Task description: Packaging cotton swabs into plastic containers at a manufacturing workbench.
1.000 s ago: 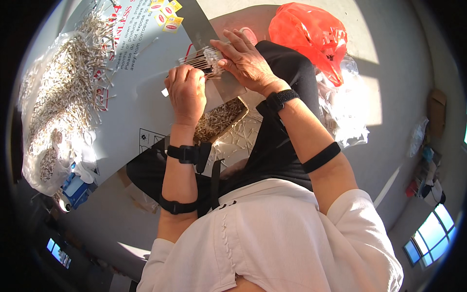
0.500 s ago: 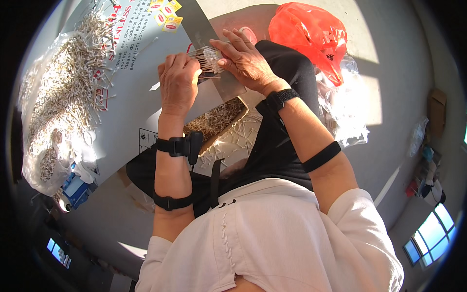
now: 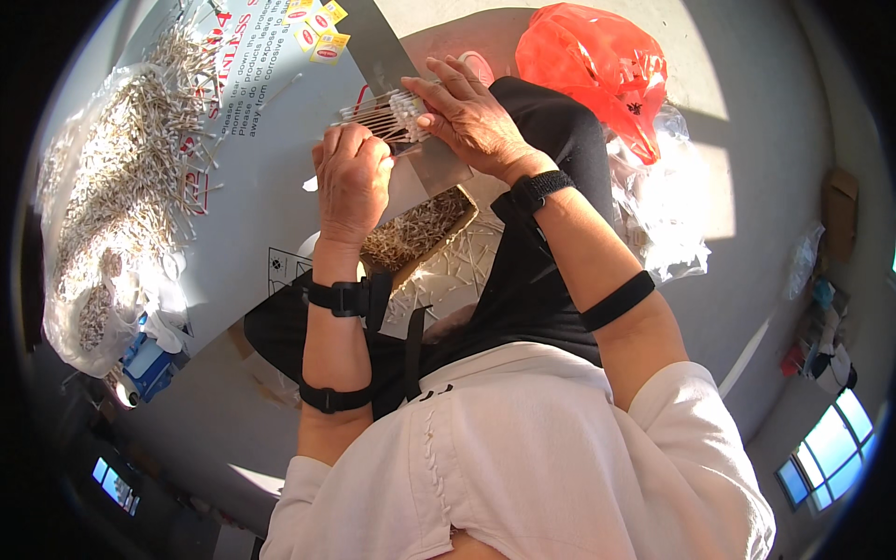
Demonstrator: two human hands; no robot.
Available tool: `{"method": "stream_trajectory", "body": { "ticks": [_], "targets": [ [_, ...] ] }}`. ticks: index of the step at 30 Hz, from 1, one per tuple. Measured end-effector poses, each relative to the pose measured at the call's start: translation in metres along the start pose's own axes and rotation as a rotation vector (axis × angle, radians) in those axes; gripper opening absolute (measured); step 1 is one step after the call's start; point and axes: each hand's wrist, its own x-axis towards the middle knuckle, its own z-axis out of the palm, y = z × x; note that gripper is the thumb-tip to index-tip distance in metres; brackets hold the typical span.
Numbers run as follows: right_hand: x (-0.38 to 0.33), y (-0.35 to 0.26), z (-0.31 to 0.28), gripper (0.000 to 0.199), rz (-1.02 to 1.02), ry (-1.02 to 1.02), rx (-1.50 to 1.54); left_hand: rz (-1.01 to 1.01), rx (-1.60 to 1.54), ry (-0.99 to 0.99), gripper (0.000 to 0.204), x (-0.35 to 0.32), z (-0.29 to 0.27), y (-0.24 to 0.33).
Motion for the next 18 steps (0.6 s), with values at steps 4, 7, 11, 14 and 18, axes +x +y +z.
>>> {"method": "stream_trajectory", "body": {
  "ticks": [4,7,11,14,18],
  "targets": [
    [0.000,-0.001,0.000,0.047,-0.001,0.000,0.024,-0.087,0.058,0.068,0.020,0.000,0.004,0.000],
    [0.000,-0.001,0.000,0.048,0.009,-0.004,0.005,-0.094,0.048,0.085,0.023,0.003,0.001,0.005],
    [-0.001,0.000,-0.001,0.048,0.012,-0.002,0.014,-0.138,0.102,0.203,0.029,0.005,0.002,0.011],
    [0.000,-0.002,-0.001,0.048,0.006,0.001,0.017,-0.119,0.135,0.187,0.027,0.000,0.006,0.003],
    [0.000,-0.002,-0.001,0.048,0.008,-0.001,-0.004,-0.137,0.108,0.184,0.024,0.001,0.008,0.001]
  ]
}}
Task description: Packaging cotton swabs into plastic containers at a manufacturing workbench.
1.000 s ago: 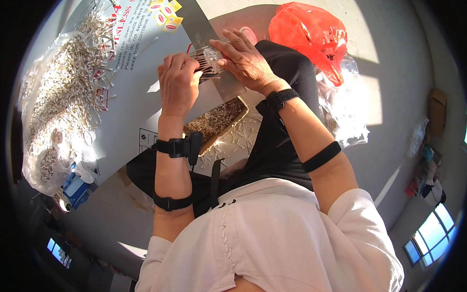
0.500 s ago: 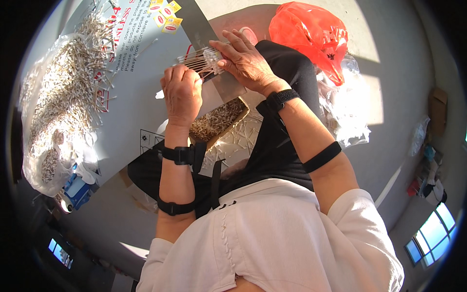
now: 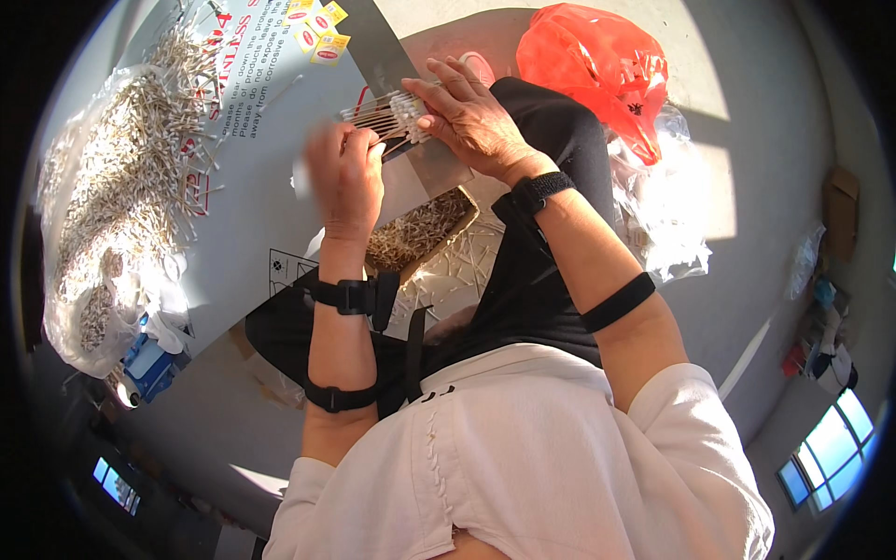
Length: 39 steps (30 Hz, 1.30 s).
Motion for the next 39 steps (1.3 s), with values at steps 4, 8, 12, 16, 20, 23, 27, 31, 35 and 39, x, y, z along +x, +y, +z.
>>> {"method": "stream_trajectory", "body": {
  "ticks": [4,8,12,16,20,23,27,31,35,39],
  "targets": [
    [0.001,-0.001,0.000,0.048,-0.005,0.001,0.017,0.029,-0.002,-0.024,0.017,0.003,0.003,-0.005],
    [0.000,0.000,0.000,0.048,0.007,-0.023,0.011,0.043,-0.004,0.012,0.016,0.005,-0.005,-0.004],
    [-0.001,0.001,0.001,0.048,0.003,0.004,0.007,0.039,0.015,0.016,0.016,-0.005,-0.011,-0.004],
    [0.001,0.000,0.002,0.047,-0.011,0.007,0.004,0.023,-0.007,-0.058,0.017,-0.011,-0.010,-0.003],
    [-0.001,0.002,0.003,0.047,-0.002,0.010,0.015,0.014,-0.086,0.051,0.022,-0.007,-0.011,0.013],
    [-0.001,0.003,0.001,0.047,-0.005,0.010,0.008,0.098,-0.144,-0.059,0.027,-0.024,-0.014,0.021],
    [0.001,0.000,0.002,0.047,-0.017,0.014,0.027,0.104,-0.089,-0.095,0.021,-0.039,-0.005,0.014],
    [0.001,0.001,0.000,0.047,-0.012,0.009,0.001,0.089,-0.021,-0.063,0.014,-0.035,-0.002,0.010],
    [0.000,0.000,0.000,0.046,-0.013,0.016,0.011,0.113,0.034,-0.047,0.014,-0.020,-0.004,0.002],
    [0.001,0.000,0.000,0.047,-0.017,0.019,0.020,0.097,0.035,-0.130,0.019,-0.012,-0.002,0.000]
  ]
}}
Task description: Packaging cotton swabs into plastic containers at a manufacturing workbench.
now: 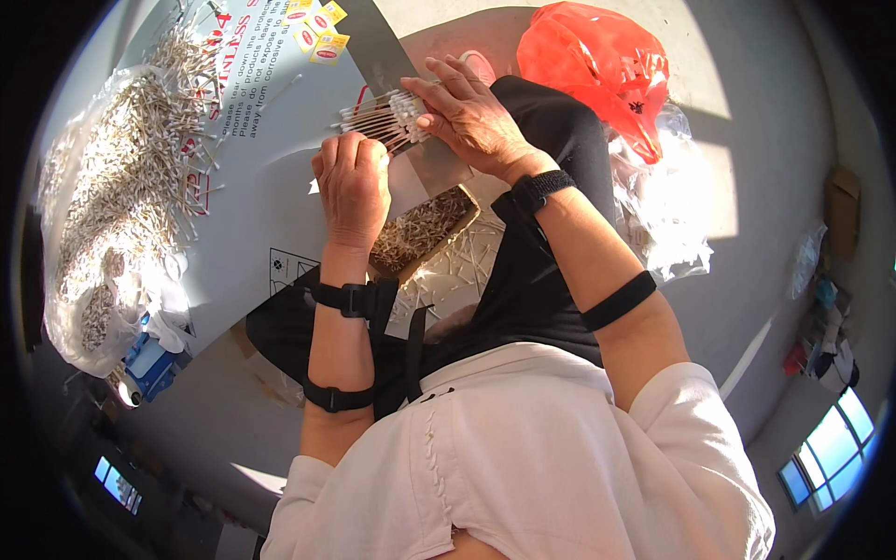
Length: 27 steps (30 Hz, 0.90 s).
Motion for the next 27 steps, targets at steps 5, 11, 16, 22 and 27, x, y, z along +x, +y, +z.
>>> {"method": "stream_trajectory", "body": {
  "ticks": [5,11,16,22,27],
  "targets": [
    [-0.001,0.002,-0.002,0.049,0.029,-0.071,-0.004,-0.053,-0.049,0.093,0.047,0.015,-0.003,0.003],
    [0.000,0.000,-0.002,0.049,0.034,-0.072,-0.002,-0.004,0.035,-0.003,0.074,0.016,-0.002,-0.012],
    [-0.001,0.001,-0.002,0.049,0.037,-0.074,-0.008,-0.037,0.021,-0.065,0.073,0.005,-0.001,-0.007],
    [-0.001,0.002,-0.002,0.050,0.035,-0.076,-0.025,-0.042,-0.053,-0.032,0.068,0.007,-0.003,-0.004],
    [-0.001,0.000,-0.001,0.050,0.045,-0.079,-0.014,-0.265,-0.555,0.226,0.053,0.009,0.013,-0.006]
  ]
}}
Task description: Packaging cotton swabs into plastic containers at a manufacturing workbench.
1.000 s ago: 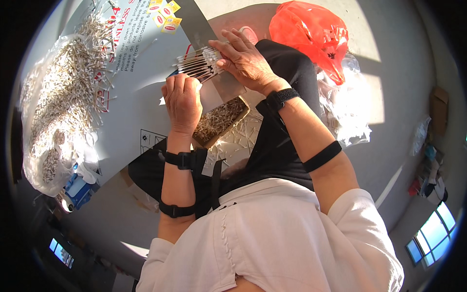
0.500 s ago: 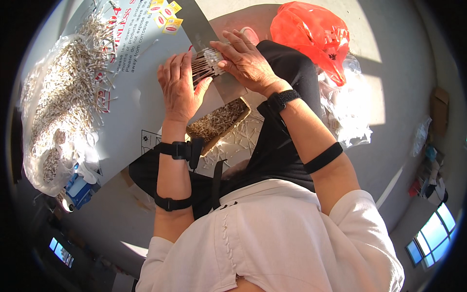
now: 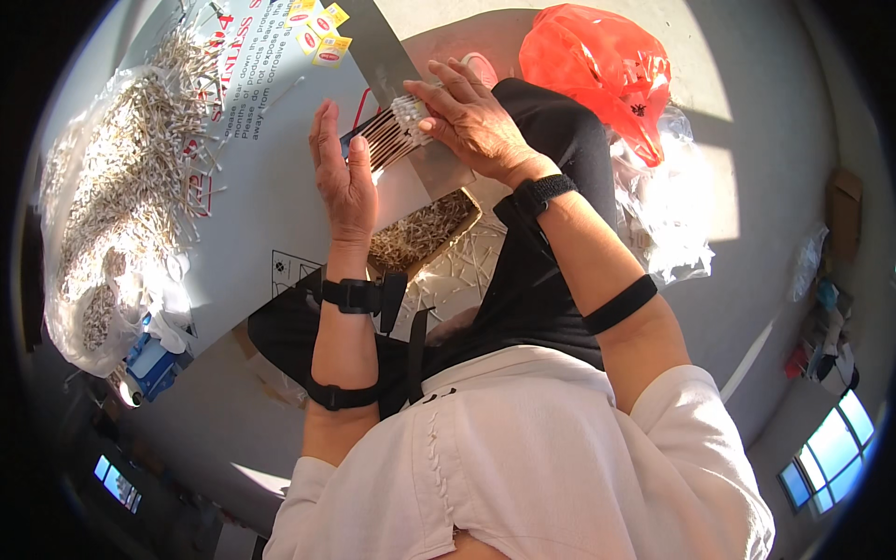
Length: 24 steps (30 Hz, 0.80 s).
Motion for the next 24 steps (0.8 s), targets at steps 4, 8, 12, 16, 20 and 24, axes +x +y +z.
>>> {"method": "stream_trajectory", "body": {
  "ticks": [4,8,12,16,20,24],
  "targets": [
    [0.000,0.002,0.001,0.049,-0.034,0.066,0.004,0.148,0.349,-0.106,0.043,0.004,0.004,0.008],
    [0.000,0.002,0.002,0.049,-0.023,0.058,0.023,0.220,0.421,-0.164,0.041,0.003,0.007,0.001],
    [0.000,0.002,0.001,0.049,-0.026,0.057,-0.012,0.191,0.385,-0.146,0.039,0.004,0.010,0.002],
    [0.000,0.003,0.002,0.050,-0.029,0.073,0.005,0.111,0.275,0.034,0.041,0.004,0.011,0.005],
    [-0.001,0.004,0.002,0.051,-0.016,0.072,0.015,0.152,0.475,-0.106,0.055,-0.003,0.013,0.018],
    [0.000,0.000,0.002,0.051,-0.009,0.068,0.033,0.176,0.473,-0.162,0.052,-0.007,0.013,0.008]
  ]
}}
